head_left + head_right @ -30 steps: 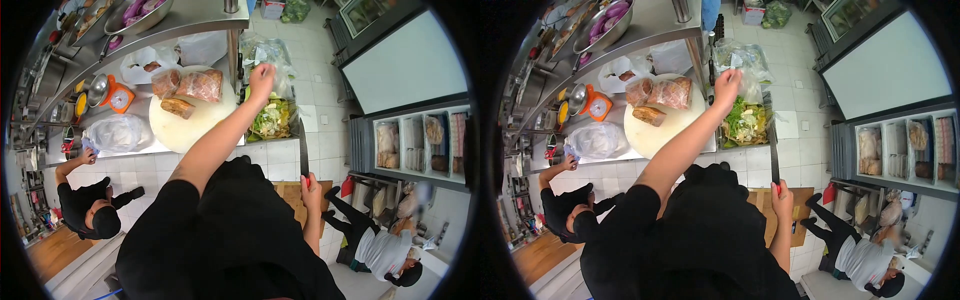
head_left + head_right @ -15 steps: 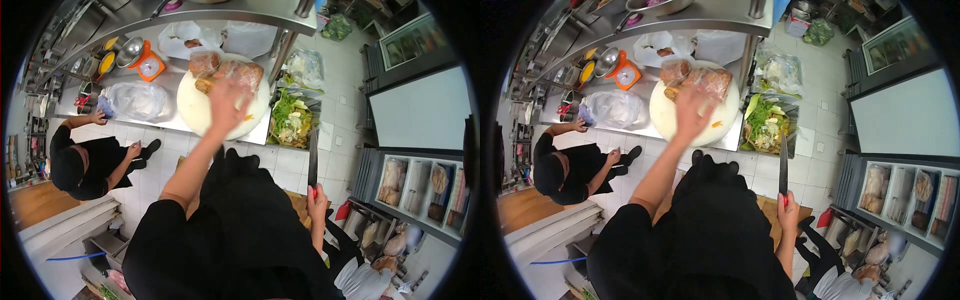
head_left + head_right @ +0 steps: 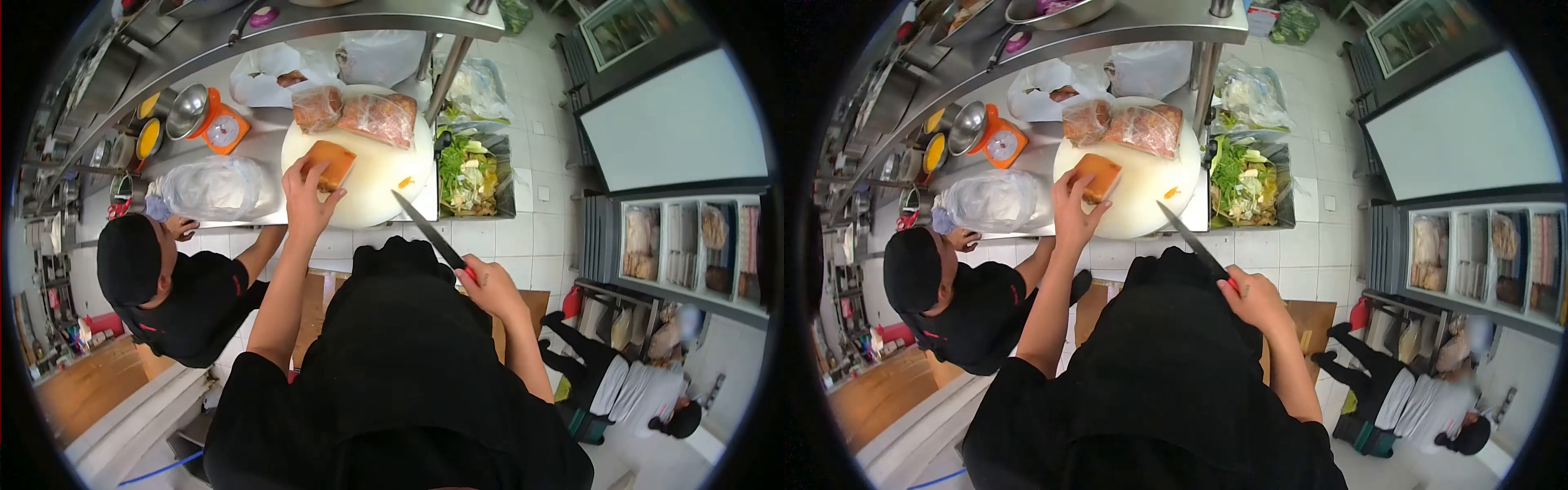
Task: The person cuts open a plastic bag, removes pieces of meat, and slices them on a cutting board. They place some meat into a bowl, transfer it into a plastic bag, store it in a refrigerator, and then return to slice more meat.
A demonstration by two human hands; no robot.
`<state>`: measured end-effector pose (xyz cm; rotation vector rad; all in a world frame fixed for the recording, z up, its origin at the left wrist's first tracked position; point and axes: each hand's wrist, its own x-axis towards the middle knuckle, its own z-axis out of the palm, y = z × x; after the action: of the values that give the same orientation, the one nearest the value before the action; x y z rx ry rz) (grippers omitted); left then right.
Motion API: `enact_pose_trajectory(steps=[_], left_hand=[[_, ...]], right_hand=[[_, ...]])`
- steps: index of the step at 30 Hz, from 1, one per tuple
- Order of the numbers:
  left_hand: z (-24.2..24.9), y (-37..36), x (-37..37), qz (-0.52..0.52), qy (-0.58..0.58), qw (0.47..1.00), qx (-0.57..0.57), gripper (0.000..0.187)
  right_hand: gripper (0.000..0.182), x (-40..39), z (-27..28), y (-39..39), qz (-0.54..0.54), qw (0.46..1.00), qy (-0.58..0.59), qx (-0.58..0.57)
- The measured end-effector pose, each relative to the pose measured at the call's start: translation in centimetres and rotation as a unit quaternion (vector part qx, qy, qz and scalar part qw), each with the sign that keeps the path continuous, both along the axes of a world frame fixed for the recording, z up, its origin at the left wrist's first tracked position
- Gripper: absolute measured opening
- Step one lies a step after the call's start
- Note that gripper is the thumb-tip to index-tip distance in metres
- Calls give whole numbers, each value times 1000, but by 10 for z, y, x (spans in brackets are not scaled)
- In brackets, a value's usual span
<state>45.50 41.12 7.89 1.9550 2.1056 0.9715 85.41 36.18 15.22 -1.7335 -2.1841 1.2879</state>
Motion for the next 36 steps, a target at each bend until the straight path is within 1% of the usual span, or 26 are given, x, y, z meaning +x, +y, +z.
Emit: enact_pose_trajectory(steps=[2,4,6,7,9,10,12,13,14,16,17,18,20,21,22,24,25,26,28,29,30,32,33,34,35,36], left_hand=[[-6,-9,-3,-12,-5,1000,-9,68],[-8,-13,-7,-20,-12,1000,-18,71],[-2,-13,-15,-45,-8,998,-44,83],[3,-10,-20,-47,-11,998,-43,83],[20,-1,-27,-109,50,991,-52,98],[26,5,-27,-109,48,991,-53,98],[35,22,-31,-163,119,965,-169,112],[23,36,-37,-197,125,957,-172,116],[27,45,-40,-183,124,960,-173,116],[42,53,-36,-172,160,940,-247,122],[37,52,-31,-124,199,948,-213,112],[40,53,-26,-110,200,949,-217,112],[46,58,-20,47,105,926,-360,104],[54,54,-25,56,45,928,-367,101],[55,49,-29,65,46,925,-371,101],[57,40,-37,27,26,943,-332,101],[49,30,-41,-56,-23,968,-243,97],[32,28,-38,-45,-24,968,-247,97],[5,28,-29,-183,-85,970,-135,93],[14,23,-15,-124,-109,971,-175,89],[13,19,-8,-120,-109,971,-179,89],[8,13,5,-4,-172,965,-197,97],[18,8,19,-2,-173,964,-200,97],[30,4,33,53,-159,956,-240,100],[38,2,42,106,-144,945,-276,103],[38,-1,45,105,-145,945,-275,103]], right_hand=[[25,-16,-9,-8,24,999,-25,19],[24,-26,1,-14,3,999,-35,21],[23,-27,-3,-26,-98,989,-80,76],[24,-24,1,-32,-128,984,-86,84],[24,-19,19,-36,-127,985,-94,69],[24,-17,23,-37,-124,986,-98,56],[24,-14,15,-33,-91,987,-95,88],[25,-17,12,-25,-71,992,-66,86],[25,-19,10,-16,-46,995,-37,84],[27,-25,6,8,-5,996,-19,84],[27,-27,5,20,27,996,-11,90],[27,-29,2,32,57,994,-2,95],[26,-30,-3,53,87,991,1,102],[27,-31,-6,63,105,987,9,119],[27,-30,-9,71,122,983,16,136],[29,-31,-16,85,137,983,28,123],[32,-32,-18,91,144,982,35,114],[36,-32,-21,98,151,982,42,103],[41,-34,-24,108,175,979,69,81],[40,-35,-26,111,178,977,86,80],[39,-37,-27,115,180,975,102,81],[34,-44,-22,121,194,974,91,77],[30,-47,-20,122,208,972,78,76],[30,-49,-22,123,210,972,78,74],[25,-52,-26,124,234,969,31,79],[22,-53,-29,125,255,963,-17,83]])
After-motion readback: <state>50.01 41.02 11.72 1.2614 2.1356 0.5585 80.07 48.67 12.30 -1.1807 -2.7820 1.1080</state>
